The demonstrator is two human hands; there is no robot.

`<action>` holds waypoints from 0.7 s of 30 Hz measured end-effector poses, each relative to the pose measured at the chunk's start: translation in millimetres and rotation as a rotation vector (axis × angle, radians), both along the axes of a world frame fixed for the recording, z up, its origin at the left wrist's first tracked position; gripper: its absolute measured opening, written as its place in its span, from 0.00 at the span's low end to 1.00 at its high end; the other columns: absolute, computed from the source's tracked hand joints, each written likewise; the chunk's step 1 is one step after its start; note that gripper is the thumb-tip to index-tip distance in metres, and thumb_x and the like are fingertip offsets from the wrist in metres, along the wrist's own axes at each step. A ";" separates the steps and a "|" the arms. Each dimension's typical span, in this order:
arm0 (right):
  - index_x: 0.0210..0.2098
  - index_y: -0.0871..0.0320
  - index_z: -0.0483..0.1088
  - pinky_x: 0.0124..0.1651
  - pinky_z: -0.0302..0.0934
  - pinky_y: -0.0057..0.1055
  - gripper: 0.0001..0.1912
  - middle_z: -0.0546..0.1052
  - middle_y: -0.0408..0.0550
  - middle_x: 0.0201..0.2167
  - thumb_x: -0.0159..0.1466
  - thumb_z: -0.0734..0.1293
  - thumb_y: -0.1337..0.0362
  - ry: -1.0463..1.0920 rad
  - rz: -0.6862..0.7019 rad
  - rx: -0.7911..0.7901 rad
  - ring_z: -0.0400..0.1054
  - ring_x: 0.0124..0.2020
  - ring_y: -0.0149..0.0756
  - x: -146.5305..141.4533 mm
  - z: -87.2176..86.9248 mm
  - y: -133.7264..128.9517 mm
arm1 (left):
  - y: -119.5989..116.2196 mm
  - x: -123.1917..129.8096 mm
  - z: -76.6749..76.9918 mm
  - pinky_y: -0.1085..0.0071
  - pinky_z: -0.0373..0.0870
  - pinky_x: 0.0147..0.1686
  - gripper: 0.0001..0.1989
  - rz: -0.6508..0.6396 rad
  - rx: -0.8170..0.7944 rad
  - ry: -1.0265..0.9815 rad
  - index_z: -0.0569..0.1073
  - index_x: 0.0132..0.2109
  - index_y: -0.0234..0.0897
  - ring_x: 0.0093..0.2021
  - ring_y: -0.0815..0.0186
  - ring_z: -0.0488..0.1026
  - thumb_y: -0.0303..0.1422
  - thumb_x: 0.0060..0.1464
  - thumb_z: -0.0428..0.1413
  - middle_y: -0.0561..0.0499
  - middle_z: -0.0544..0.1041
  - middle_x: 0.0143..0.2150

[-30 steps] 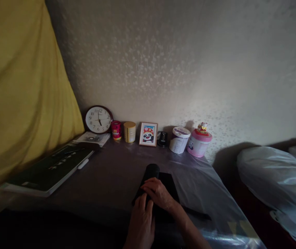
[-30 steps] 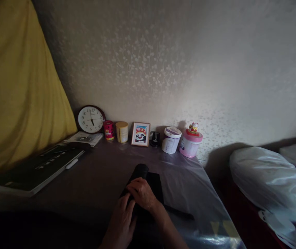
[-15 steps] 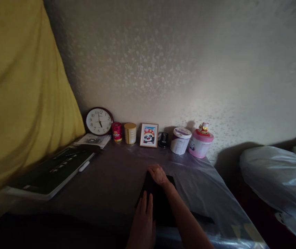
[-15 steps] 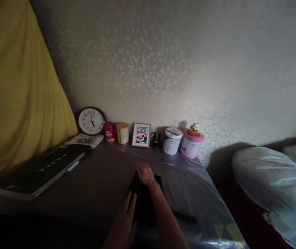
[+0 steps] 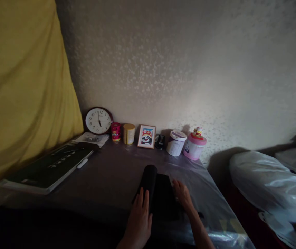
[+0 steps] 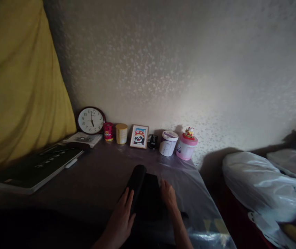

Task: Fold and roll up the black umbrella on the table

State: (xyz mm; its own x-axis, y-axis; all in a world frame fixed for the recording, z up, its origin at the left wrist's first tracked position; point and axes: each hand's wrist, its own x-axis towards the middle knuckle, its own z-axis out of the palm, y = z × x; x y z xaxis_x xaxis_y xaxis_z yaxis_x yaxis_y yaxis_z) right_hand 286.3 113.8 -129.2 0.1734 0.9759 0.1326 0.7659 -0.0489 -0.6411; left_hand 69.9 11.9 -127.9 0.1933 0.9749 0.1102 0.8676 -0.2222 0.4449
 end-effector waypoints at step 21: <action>0.38 0.61 0.74 0.36 0.62 0.31 0.19 0.78 0.48 0.30 0.56 0.62 0.54 0.266 0.195 0.095 0.71 0.34 0.41 -76.1 33.4 -7.9 | -3.9 -3.6 -0.1 0.66 0.48 0.61 0.43 0.030 -0.131 -0.035 0.38 0.64 0.23 0.66 0.59 0.44 0.15 0.40 0.45 0.34 0.44 0.67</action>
State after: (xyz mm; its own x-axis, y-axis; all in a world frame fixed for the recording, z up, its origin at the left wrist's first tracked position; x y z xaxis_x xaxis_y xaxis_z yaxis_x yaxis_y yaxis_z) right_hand 210.2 105.9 -95.8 0.0253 0.9795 0.1997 0.5606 0.1515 -0.8141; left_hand 66.3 8.0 -128.0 0.1621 0.9867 -0.0121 0.8561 -0.1346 0.4989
